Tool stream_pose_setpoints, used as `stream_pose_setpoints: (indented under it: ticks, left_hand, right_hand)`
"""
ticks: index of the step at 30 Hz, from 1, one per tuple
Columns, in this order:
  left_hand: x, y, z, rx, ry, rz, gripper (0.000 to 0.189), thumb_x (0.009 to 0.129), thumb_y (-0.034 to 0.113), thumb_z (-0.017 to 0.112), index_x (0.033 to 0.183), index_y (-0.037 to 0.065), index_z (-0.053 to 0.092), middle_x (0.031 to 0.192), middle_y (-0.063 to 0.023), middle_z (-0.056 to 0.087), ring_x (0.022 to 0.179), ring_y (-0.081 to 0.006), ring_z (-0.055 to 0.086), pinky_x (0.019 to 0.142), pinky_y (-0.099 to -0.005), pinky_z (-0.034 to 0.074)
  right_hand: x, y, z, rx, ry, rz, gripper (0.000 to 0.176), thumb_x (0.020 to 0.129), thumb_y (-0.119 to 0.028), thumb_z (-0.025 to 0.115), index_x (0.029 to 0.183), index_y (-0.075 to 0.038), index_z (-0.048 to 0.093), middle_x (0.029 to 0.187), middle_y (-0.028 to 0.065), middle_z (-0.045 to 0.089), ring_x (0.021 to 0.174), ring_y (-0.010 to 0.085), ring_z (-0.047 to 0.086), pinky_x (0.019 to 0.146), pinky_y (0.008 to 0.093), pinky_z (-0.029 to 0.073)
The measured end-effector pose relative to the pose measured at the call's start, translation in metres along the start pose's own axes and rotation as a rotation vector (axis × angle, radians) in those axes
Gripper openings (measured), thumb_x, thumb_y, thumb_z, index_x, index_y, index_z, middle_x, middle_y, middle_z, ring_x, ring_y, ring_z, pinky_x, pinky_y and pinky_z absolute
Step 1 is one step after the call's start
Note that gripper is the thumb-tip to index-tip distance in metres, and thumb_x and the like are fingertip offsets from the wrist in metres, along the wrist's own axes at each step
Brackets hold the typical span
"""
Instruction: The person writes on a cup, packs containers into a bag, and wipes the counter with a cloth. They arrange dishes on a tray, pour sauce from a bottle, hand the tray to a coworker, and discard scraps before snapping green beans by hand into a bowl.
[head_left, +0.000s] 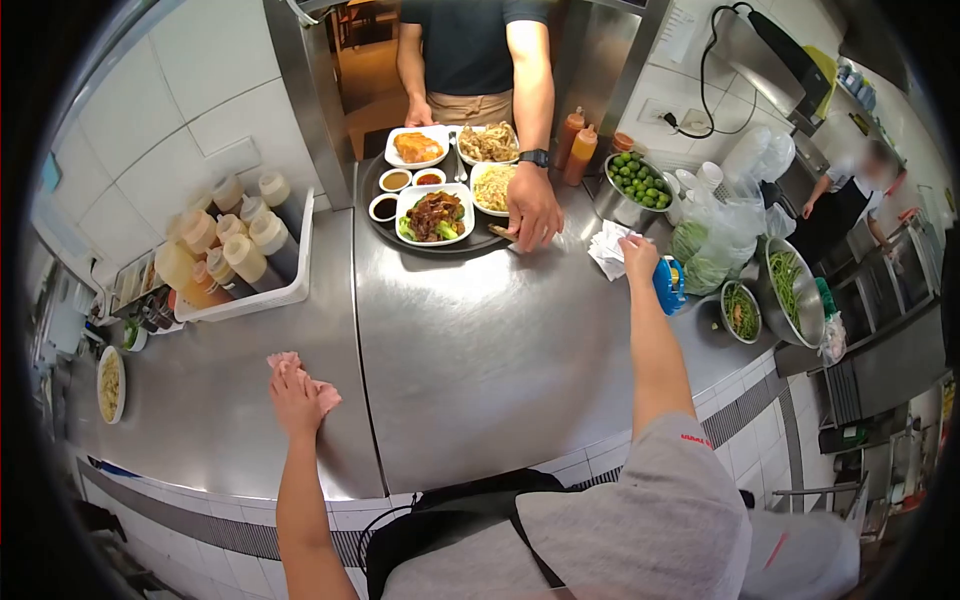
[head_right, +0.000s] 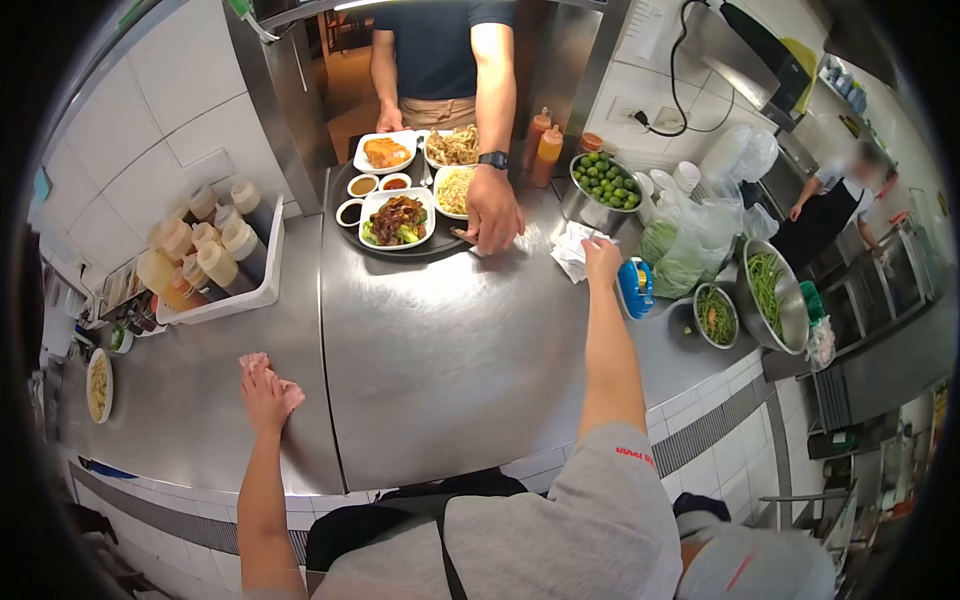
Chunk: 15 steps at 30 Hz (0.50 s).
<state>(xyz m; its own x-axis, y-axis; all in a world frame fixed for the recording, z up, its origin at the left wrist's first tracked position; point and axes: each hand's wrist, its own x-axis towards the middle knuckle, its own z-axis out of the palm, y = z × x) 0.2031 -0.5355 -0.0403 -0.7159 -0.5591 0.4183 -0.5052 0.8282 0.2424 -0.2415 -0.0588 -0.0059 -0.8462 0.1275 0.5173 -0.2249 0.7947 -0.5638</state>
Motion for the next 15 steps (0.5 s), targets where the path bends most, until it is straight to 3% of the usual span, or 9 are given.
stream_pose_setpoints:
  ticks: [2,4,6,8,10,12,15]
  left_hand:
    - [0.002,0.001,0.001,0.000,-0.013,-0.030,0.035,0.080,0.017,0.051,0.114,0.011,0.049,0.121,-0.0154,0.042,0.114,-0.0329,0.037,0.094,-0.0420,0.032]
    - [0.001,-0.001,0.000,0.002,-0.032,-0.067,0.035,0.080,0.017,0.051,0.114,0.011,0.049,0.121,-0.0153,0.042,0.114,-0.0323,0.037,0.094,-0.0416,0.032]
    - [0.003,0.000,-0.003,0.003,0.003,0.020,0.034,0.080,0.017,0.051,0.113,0.011,0.050,0.121,-0.0148,0.042,0.114,-0.0319,0.038,0.094,-0.0413,0.032]
    - [0.004,0.004,-0.006,-0.001,0.003,0.006,0.034,0.080,0.017,0.051,0.113,0.011,0.050,0.121,-0.0143,0.042,0.114,-0.0318,0.037,0.094,-0.0414,0.032]
    - [0.003,0.004,-0.008,-0.008,-0.001,-0.005,0.033,0.080,0.017,0.050,0.112,0.010,0.050,0.121,-0.0138,0.042,0.114,-0.0317,0.037,0.094,-0.0414,0.032]
    - [0.004,0.003,-0.005,-0.020,-0.012,-0.024,0.033,0.079,0.017,0.050,0.111,0.009,0.051,0.121,-0.0129,0.042,0.113,-0.0318,0.037,0.095,-0.0421,0.031]
    - [0.004,-0.002,-0.003,-0.100,-0.005,0.009,0.033,0.081,0.018,0.048,0.112,0.009,0.051,0.122,-0.0114,0.043,0.115,-0.0315,0.037,0.096,-0.0421,0.029]
  right_hand:
    - [-0.015,-0.005,0.008,-0.294,0.555,-0.277,0.026,0.072,-0.026,0.066,0.088,-0.005,0.065,0.069,0.0123,0.059,0.067,0.0286,0.058,0.068,0.0380,0.046]
    - [-0.031,-0.050,-0.018,-0.231,0.589,-0.324,0.025,0.073,-0.026,0.064,0.089,-0.006,0.064,0.067,0.0104,0.057,0.066,0.0270,0.057,0.067,0.0376,0.046]
    - [-0.052,-0.076,-0.018,-0.177,0.616,-0.375,0.025,0.075,-0.026,0.063,0.091,-0.007,0.063,0.066,0.0085,0.055,0.064,0.0254,0.055,0.065,0.0371,0.046]
    - [-0.082,-0.083,0.009,0.275,-0.053,-0.111,0.021,0.077,-0.023,0.061,0.091,-0.008,0.061,0.067,0.0081,0.056,0.063,0.0247,0.055,0.061,0.0361,0.045]
    - [-0.116,-0.095,0.037,0.424,-0.310,0.021,0.015,0.077,-0.020,0.058,0.087,-0.008,0.059,0.068,0.0093,0.057,0.063,0.0266,0.057,0.058,0.0360,0.045]
    - [-0.148,-0.116,0.044,0.001,-0.296,-0.413,0.011,0.077,-0.018,0.056,0.079,-0.008,0.057,0.069,0.0113,0.059,0.064,0.0288,0.058,0.056,0.0374,0.046]
    - [-0.154,-0.139,0.047,0.071,-0.473,-0.405,0.012,0.076,-0.019,0.056,0.076,-0.007,0.055,0.071,0.0120,0.060,0.066,0.0307,0.058,0.059,0.0406,0.046]
